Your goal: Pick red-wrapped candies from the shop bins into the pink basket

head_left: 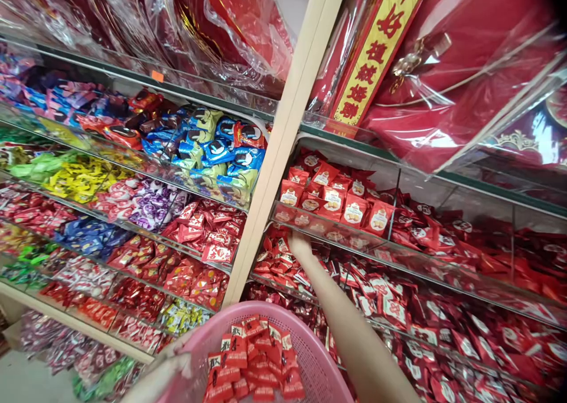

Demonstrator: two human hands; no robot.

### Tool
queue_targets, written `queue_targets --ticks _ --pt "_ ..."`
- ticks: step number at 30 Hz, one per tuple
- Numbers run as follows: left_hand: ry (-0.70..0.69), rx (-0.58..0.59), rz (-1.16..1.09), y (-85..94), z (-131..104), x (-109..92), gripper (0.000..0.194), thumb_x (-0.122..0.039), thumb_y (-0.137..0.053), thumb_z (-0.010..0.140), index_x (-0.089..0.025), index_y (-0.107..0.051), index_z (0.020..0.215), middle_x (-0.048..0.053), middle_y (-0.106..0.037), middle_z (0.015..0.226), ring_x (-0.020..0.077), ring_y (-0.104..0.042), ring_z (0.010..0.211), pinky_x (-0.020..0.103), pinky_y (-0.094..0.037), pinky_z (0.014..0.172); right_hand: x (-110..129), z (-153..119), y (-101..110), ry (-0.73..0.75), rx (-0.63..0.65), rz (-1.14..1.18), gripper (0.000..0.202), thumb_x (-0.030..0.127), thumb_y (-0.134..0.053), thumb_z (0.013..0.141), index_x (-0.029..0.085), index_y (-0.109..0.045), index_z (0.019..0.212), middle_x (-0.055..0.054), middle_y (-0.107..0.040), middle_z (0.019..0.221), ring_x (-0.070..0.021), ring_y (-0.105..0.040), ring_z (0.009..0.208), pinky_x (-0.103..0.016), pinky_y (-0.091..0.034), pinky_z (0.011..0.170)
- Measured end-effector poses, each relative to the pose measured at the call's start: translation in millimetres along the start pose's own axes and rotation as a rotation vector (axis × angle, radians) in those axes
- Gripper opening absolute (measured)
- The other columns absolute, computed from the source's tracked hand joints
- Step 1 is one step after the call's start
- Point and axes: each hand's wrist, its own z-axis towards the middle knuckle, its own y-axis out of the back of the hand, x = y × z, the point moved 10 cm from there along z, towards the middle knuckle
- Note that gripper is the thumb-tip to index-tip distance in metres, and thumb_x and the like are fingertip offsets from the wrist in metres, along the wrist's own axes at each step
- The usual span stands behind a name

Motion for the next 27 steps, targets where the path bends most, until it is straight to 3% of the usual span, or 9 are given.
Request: queue_targets --ticks 8,10,14,16,18,20,22,24,27 --pt "0.052 -0.178 0.035 19.5 -1.1 3.4 0.066 -0.012 -0.052 0.049 -0.017 -0.058 0.114 0.003 -0.045 0.139 0.025 -0.051 0.109 0.025 -0.045 0.071 -3.6 15.2 -4.0 -0.032 -0.001 -0.011 0.031 0.035 -0.052 0.089 0.018 -0.054 0.115 -0.007 -0.054 0.118 -0.0197 -0.056 0.1 -0.04 -0.049 0.084" --pt "0.045 -0.17 0.037 15.5 -2.2 0.5 0.068 -0.012 -0.052 0.049 -0.016 -0.056 0.117 0.004 -0.049 0.135 0.0249 -0.056 0.1 0.027 -0.045 0.068 -8.1 7.4 -1.9 -0.052 -0.005 -0.023 0.028 0.032 -0.051 0.089 0.019 -0.055 0.114 -0.008 -0.055 0.117 -0.0199 -0.056 0.101 -0.041 -0.047 0.086" --pt "0.049 -0.038 0.061 -1.3 -3.3 -3.7 0.071 -0.013 -0.049 0.052 -0.021 -0.05 0.123 0.006 -0.068 0.102 0.024 -0.057 0.066 0.033 -0.043 0.065 -11.4 -17.8 9.2 -0.071 -0.032 -0.044 0.029 0.022 -0.035 0.094 0.019 -0.061 0.109 -0.013 -0.062 0.106 -0.0266 -0.053 0.105 -0.043 -0.036 0.092" --pt "0.02 -0.036 0.152 0.6 -1.6 -6.7 0.047 -0.014 -0.049 0.053 -0.022 -0.062 0.098 0.007 -0.066 0.104 0.0281 -0.056 0.086 0.036 -0.04 0.079 -6.2 -34.7 15.9 -0.046 -0.044 -0.044 0.035 0.023 -0.028 0.095 0.019 -0.06 0.109 -0.012 -0.063 0.102 -0.0263 -0.053 0.104 -0.04 -0.034 0.092" --pt "-0.04 -0.054 0.263 3.8 1.5 -12.0 0.012 -0.016 -0.049 0.054 -0.021 -0.058 0.061 0.008 -0.059 0.119 0.0312 -0.043 0.115 0.037 -0.03 0.096 4.3 -53.1 18.7 0.009 -0.036 -0.041 0.034 0.024 -0.028 0.095 0.019 -0.06 0.107 -0.011 -0.063 0.102 -0.0245 -0.052 0.102 -0.037 -0.032 0.091" --pt "-0.082 -0.065 0.3 3.3 4.1 -15.9 0.01 -0.017 -0.05 0.054 -0.022 -0.046 0.046 0.007 -0.05 0.132 0.0307 -0.032 0.126 0.035 -0.025 0.101 16.5 -69.8 15.5 0.075 -0.002 -0.037 0.028 0.022 -0.034 0.093 0.019 -0.06 0.102 -0.01 -0.062 0.102 -0.0232 -0.051 0.1 -0.035 -0.032 0.089" --pt "-0.04 -0.073 0.239 0.1 5.4 -12.9 0.006 -0.016 -0.05 0.053 -0.021 -0.052 0.056 0.005 -0.045 0.136 0.0282 -0.039 0.122 0.033 -0.033 0.094 25.0 -81.2 8.7 0.12 0.04 -0.028 0.022 0.021 -0.04 0.09 0.02 -0.062 0.097 -0.009 -0.061 0.102 -0.0221 -0.05 0.099 -0.034 -0.031 0.087" --pt "0.043 -0.054 0.157 -7.8 4.5 -7.3 0.033 -0.014 -0.048 0.053 -0.02 -0.06 0.083 0.007 -0.052 0.129 0.0264 -0.051 0.107 0.031 -0.041 0.079 26.1 -85.1 1.9 0.124 0.075 -0.011 0.018 0.02 -0.045 0.088 0.02 -0.063 0.092 -0.008 -0.062 0.101 -0.0212 -0.051 0.097 -0.032 -0.032 0.084" --pt "0.089 -0.007 0.113 -21.7 0.0 -8.2 0.068 -0.011 -0.045 0.053 -0.017 -0.047 0.121 0.007 -0.067 0.098 0.0234 -0.058 0.076 0.028 -0.043 0.063 16.4 -80.8 -3.4 0.069 0.099 0.024 0.015 0.021 -0.048 0.087 0.021 -0.063 0.087 -0.004 -0.064 0.096 -0.0186 -0.053 0.093 -0.029 -0.033 0.08"
